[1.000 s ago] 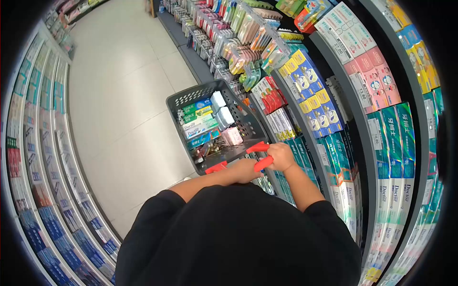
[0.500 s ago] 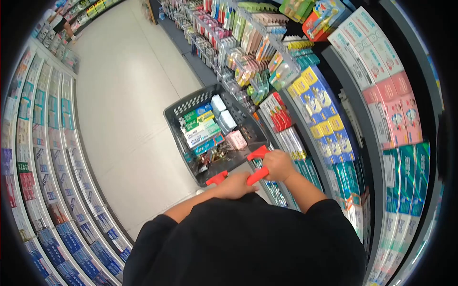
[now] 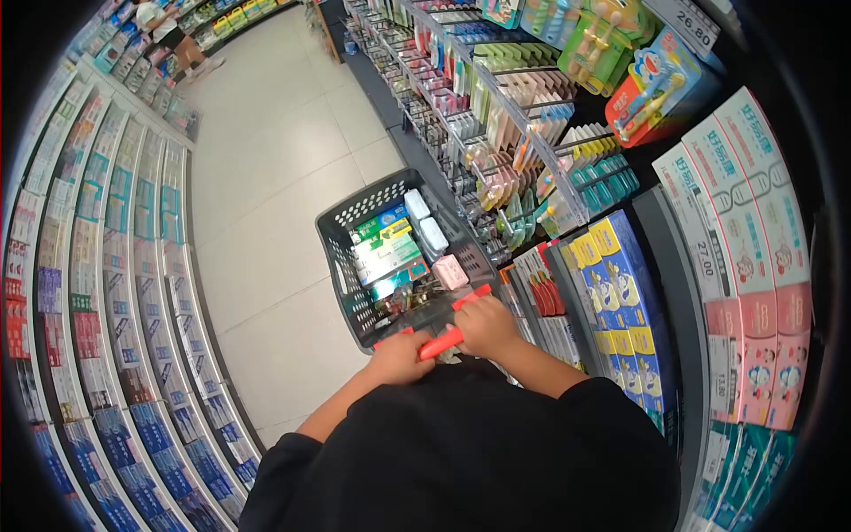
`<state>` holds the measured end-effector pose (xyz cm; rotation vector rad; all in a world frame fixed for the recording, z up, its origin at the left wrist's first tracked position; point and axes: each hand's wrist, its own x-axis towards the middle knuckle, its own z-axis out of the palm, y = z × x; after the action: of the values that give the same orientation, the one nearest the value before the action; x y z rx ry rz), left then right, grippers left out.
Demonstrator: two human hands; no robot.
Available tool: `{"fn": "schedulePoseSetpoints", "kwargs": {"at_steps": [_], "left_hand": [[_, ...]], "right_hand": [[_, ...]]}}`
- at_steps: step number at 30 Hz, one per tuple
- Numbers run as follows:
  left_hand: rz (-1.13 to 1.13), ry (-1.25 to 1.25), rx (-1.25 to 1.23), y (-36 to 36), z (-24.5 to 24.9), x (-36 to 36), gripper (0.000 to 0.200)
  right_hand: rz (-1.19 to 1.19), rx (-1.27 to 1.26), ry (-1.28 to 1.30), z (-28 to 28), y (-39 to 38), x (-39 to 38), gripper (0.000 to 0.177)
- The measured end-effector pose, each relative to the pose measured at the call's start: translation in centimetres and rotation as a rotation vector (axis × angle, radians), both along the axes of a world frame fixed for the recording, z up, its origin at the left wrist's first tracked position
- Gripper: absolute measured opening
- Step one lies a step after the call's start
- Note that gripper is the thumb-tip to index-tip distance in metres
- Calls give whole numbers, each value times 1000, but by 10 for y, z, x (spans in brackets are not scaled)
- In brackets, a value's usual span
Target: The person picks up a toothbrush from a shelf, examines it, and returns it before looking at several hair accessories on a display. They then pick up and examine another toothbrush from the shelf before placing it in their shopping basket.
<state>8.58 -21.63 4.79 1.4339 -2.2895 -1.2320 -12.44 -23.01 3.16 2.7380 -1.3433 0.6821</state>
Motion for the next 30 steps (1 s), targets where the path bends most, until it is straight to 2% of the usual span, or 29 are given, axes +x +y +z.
{"fn": "schedulePoseSetpoints", "kwargs": {"at_steps": [1, 2, 6, 9, 18, 30], "left_hand": [[33, -62, -120, -1, 4, -3, 23], [102, -25, -408, 0, -6, -6, 18], [268, -231, -485, -13, -10, -8, 15], [271, -228, -430, -25, -2, -11, 16], [250, -104, -373, -64, 5, 2, 19], [29, 51, -132, -159, 4, 52, 26]], "right_hand": [[0, 7, -6, 3, -7, 2, 19], [-2, 11, -9, 6, -14, 3, 18], [-22, 45, 13, 5, -42, 14, 9], [-36, 74, 65, 5, -52, 14, 18], [-23, 47, 23, 10, -92, 22, 17], [-106, 44, 58, 14, -165, 63, 14]]}}
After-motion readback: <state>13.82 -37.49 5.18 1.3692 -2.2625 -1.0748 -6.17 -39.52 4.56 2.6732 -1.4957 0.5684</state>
